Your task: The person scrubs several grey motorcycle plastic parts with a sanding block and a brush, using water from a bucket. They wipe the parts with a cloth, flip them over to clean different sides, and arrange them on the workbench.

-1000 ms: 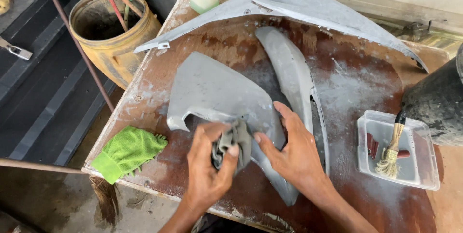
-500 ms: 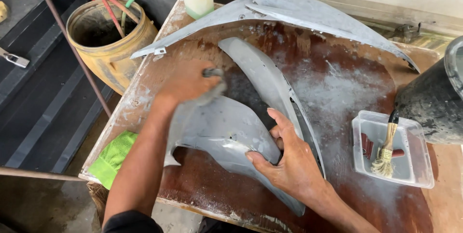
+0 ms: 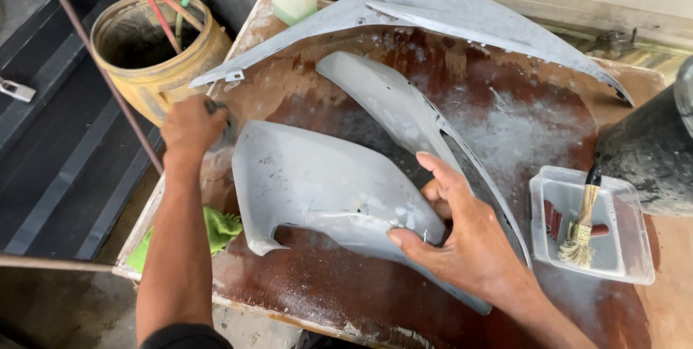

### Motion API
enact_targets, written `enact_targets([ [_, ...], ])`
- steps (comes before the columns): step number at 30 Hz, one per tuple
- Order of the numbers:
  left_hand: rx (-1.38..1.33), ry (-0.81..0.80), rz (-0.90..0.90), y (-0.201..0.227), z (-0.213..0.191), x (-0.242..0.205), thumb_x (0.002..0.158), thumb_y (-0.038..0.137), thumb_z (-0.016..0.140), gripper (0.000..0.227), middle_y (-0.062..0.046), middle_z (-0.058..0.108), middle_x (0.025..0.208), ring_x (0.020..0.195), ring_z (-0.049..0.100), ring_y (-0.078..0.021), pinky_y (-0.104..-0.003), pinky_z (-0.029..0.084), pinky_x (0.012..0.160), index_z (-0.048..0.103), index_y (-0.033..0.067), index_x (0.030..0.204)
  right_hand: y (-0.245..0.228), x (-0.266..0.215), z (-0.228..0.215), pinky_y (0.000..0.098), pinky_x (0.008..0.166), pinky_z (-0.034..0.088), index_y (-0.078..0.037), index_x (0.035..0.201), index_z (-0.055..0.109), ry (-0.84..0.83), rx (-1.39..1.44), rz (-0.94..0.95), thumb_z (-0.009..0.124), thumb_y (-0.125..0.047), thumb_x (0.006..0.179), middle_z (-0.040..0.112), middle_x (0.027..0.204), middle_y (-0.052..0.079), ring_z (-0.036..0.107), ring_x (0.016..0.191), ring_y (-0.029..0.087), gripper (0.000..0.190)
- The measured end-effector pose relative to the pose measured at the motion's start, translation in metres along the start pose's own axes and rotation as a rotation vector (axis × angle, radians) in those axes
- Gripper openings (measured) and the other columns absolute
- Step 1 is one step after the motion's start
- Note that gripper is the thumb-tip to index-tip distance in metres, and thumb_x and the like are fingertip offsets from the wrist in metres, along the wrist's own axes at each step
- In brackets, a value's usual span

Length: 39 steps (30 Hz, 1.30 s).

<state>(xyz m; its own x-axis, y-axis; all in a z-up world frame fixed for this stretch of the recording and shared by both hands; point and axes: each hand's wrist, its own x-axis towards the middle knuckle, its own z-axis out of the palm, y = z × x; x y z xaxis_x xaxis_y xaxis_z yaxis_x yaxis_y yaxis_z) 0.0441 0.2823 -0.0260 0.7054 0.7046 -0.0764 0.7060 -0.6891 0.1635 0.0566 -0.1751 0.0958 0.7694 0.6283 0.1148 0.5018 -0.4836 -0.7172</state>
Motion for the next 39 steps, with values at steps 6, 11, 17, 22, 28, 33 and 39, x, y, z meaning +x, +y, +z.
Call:
enact_targets([
  [6, -0.551, 0.559, 0.305, 0.038, -0.075, -0.071, 0.097, 0.02, 0.074, 0.028, -0.018, 0.073, 0.086, 0.069, 0.066, -0.03, -0.04, 0.054, 0.066, 0.074, -0.0043, 0.111, -0.004, 0.019, -0.018, 0.032, 0.047, 0.051, -0.018, 0.155, 0.037, -0.114, 0.001, 0.139, 0.09, -0.026, 0.07, 0.066, 0.088, 0.006, 0.063, 0.057, 0.015, 0.1],
  [11, -0.938, 0.086, 0.575, 0.084, -0.111, -0.134, 0.101, 0.012, 0.067, 0.012, -0.006, 0.064, 0.063, 0.042, 0.053, -0.0142, -0.027, 0.04, 0.04, 0.069, 0.0037, 0.109, 0.006, 0.025, -0.019, 0.0409, 0.062, 0.059, -0.028, 0.158, 0.031, -0.26, -0.192, 0.213, 0.077, -0.047, 0.079, 0.067, 0.126, 0.013, 0.072, 0.068, 0.023, 0.094],
  [17, -0.98, 0.016, 0.867, 0.117, -0.091, -0.156, 0.099, 0.006, 0.064, 0.017, -0.007, 0.07, 0.075, 0.044, 0.055, -0.0094, -0.022, 0.045, 0.03, 0.066, 0.0074, 0.116, 0.024, 0.017, -0.021, 0.0334, 0.053, 0.065, -0.01, 0.154, 0.032, -0.233, -0.111, -0.026, 0.063, -0.037, 0.09, 0.059, 0.138, 0.017, 0.07, 0.073, 0.019, 0.077],
  [22, -1.063, 0.125, 1.02, 0.169, -0.092, -0.17, 0.102, 0.012, 0.062, 0.023, -0.006, 0.066, 0.087, 0.056, 0.054, -0.0098, -0.022, 0.045, 0.042, 0.059, 0.0082, 0.125, 0.032, 0.038, -0.042, 0.0367, 0.065, 0.066, -0.017, 0.146, 0.032, 0.032, 0.045, -0.217, 0.066, -0.009, 0.092, 0.057, 0.133, 0.022, 0.07, 0.097, 0.03, 0.065],
  [28, -1.155, 0.152, 0.949, 0.227, -0.096, -0.188, 0.101, 0.027, 0.056, 0.03, -0.012, 0.066, 0.113, 0.099, 0.066, -0.0218, -0.038, 0.059, 0.083, 0.056, 0.0058, 0.122, 0.015, 0.072, -0.037, 0.0592, 0.099, 0.055, -0.024, 0.161, 0.011, -0.001, 0.259, -0.382, 0.068, -0.028, 0.098, 0.044, 0.156, 0.026, 0.064, 0.12, 0.041, 0.085],
  [33, -1.019, 0.256, 0.908, 0.223, -0.07, -0.17, 0.108, 0.05, 0.02, 0.065, -0.022, 0.049, 0.132, 0.114, 0.061, -0.0313, -0.044, 0.062, 0.089, 0.049, 0.0026, 0.141, 0.029, 0.1, -0.036, 0.0504, 0.108, 0.048, -0.009, 0.153, 0.028, 0.12, 0.243, -0.299, 0.064, -0.001, 0.093, 0.057, 0.138, 0.019, 0.058, 0.127, 0.032, 0.071],
  [39, -0.229, -0.12, 0.642, 0.198, -0.046, -0.15, 0.106, 0.061, 0.02, 0.079, -0.024, 0.067, 0.065, 0.078, 0.073, -0.0489, -0.057, 0.054, 0.072, 0.065, 0.0077, 0.069, 0.04, 0.138, -0.025, 0.0547, 0.094, 0.056, -0.014, 0.145, 0.055, 0.022, 0.1, -0.377, 0.063, -0.006, 0.099, 0.066, 0.127, 0.021, 0.067, 0.112, 0.041, 0.047],
])
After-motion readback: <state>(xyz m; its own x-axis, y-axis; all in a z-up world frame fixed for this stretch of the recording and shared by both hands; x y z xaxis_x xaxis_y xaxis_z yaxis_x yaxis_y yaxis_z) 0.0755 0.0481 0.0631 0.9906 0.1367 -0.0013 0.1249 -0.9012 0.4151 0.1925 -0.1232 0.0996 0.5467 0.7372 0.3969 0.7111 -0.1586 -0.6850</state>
